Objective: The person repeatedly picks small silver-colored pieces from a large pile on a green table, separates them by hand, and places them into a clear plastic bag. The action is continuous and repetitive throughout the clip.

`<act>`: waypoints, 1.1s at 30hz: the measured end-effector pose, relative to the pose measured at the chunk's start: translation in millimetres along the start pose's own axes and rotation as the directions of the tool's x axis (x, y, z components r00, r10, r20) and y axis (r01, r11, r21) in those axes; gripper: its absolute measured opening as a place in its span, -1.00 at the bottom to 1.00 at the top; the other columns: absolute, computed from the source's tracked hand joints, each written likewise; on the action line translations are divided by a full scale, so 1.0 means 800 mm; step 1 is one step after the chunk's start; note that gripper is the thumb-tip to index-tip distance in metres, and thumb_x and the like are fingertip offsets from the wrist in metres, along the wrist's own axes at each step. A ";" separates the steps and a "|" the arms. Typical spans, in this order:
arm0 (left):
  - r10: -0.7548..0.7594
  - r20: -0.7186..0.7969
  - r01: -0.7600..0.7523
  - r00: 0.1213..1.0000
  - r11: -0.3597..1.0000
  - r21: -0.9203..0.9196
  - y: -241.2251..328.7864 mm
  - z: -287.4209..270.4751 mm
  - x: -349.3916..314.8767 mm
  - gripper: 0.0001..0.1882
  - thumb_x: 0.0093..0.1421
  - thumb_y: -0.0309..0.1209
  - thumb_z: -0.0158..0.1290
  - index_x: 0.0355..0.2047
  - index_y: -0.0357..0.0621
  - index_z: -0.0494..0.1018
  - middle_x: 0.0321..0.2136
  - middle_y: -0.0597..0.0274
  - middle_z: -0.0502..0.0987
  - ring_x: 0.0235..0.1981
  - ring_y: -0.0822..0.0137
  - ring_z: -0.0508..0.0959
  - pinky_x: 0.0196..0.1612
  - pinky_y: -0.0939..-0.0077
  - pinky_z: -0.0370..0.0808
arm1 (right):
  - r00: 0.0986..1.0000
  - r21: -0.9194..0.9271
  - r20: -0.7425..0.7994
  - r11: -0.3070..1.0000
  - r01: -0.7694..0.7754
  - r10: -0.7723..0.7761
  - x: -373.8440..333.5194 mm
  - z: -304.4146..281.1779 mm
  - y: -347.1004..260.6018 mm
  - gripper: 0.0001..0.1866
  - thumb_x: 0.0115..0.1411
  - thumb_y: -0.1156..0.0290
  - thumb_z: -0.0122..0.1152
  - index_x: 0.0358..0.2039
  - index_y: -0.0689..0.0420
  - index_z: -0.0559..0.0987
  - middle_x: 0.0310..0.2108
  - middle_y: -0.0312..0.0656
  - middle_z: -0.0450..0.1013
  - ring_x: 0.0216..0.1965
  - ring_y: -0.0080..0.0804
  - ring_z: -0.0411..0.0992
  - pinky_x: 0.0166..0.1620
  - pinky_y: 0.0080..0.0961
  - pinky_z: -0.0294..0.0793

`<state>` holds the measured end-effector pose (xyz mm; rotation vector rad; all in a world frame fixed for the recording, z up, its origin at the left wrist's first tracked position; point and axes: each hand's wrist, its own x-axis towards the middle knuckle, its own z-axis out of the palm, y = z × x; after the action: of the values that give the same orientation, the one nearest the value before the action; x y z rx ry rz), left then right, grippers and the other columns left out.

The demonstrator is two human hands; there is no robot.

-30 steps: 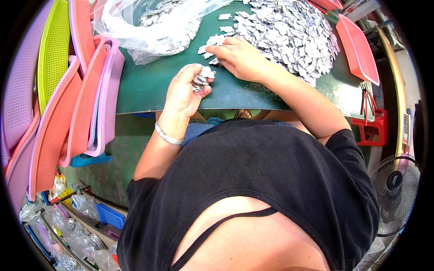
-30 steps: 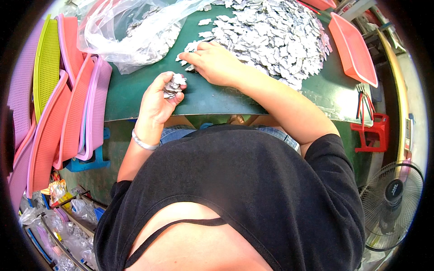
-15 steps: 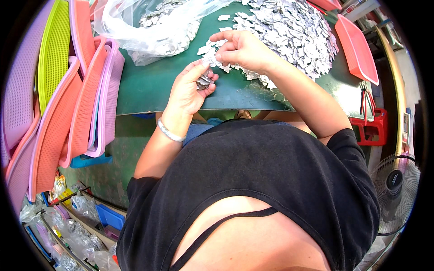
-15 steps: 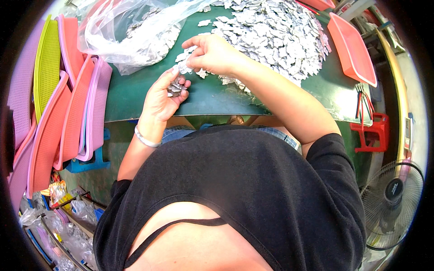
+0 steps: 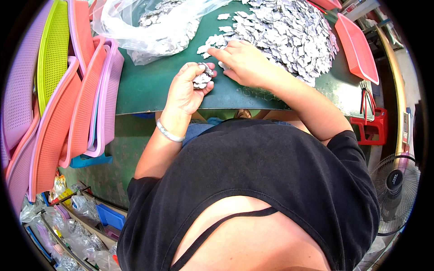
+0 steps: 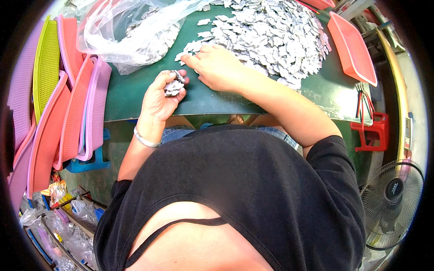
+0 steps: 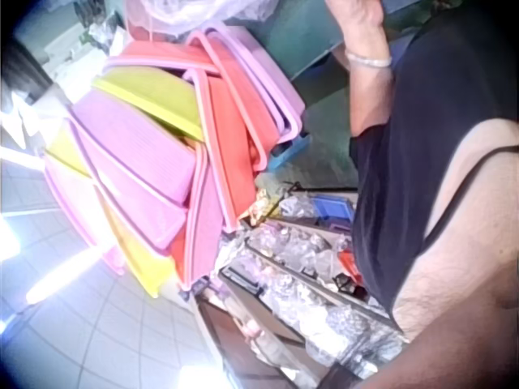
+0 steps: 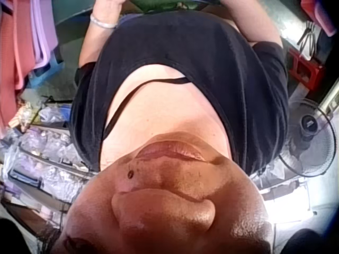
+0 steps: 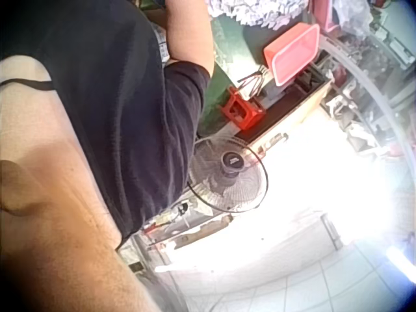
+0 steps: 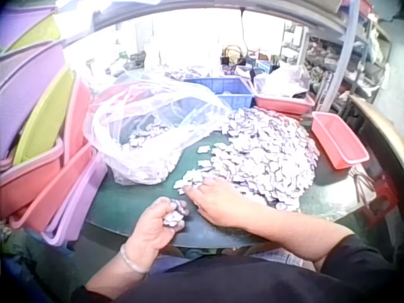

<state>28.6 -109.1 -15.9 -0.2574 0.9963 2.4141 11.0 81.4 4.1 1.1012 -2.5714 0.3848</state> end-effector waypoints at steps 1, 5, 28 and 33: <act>-0.004 -0.010 0.004 1.000 1.000 -0.003 0.000 0.001 0.000 -0.96 0.09 -0.50 -0.03 -0.44 -0.12 0.33 -0.32 0.08 0.48 -0.33 0.19 0.49 -0.46 0.50 0.47 | 1.000 -0.032 -0.016 0.999 0.006 -0.006 0.000 0.002 -0.002 -0.43 -0.16 0.48 0.21 -0.05 0.13 0.32 -0.50 -0.23 0.42 -0.35 -0.23 0.36 -0.23 -0.35 0.32; -0.015 -0.041 0.014 0.999 1.000 -0.019 0.000 -0.001 0.000 -0.94 0.09 -0.50 -0.03 -0.41 -0.12 0.32 -0.31 0.06 0.48 -0.31 0.17 0.49 -0.44 0.49 0.47 | 1.000 -0.084 -0.009 0.996 -0.012 0.011 -0.001 0.008 -0.004 -0.45 -0.14 0.50 0.17 -0.05 0.18 0.32 -0.54 -0.18 0.41 -0.47 -0.22 0.37 -0.34 -0.38 0.35; -0.025 -0.029 0.027 0.999 0.997 0.065 -0.002 0.011 -0.004 -0.90 0.10 -0.42 0.03 -0.38 -0.09 0.36 -0.48 0.24 0.46 -0.40 0.29 0.50 -0.47 0.49 0.44 | 0.970 0.214 0.072 0.946 -0.242 0.232 -0.011 -0.009 0.018 -0.54 -0.01 0.63 -0.06 -0.03 0.14 0.34 -0.45 -0.17 0.50 -0.36 -0.22 0.46 -0.24 -0.41 0.41; -0.013 -0.030 0.014 0.999 0.999 0.046 -0.003 0.004 -0.003 -0.88 0.08 -0.48 -0.01 -0.33 -0.08 0.35 -0.41 0.18 0.46 -0.34 0.20 0.49 -0.42 0.45 0.46 | 0.935 0.484 0.134 0.802 -0.350 0.328 -0.008 -0.019 0.019 -0.53 -0.03 0.59 0.03 -0.03 0.11 0.34 -0.50 -0.20 0.47 -0.37 -0.20 0.41 -0.26 -0.32 0.38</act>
<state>32.2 -106.2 -14.2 -0.2829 1.0584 2.3787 6.9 101.3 13.3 0.7779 -2.7861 1.1907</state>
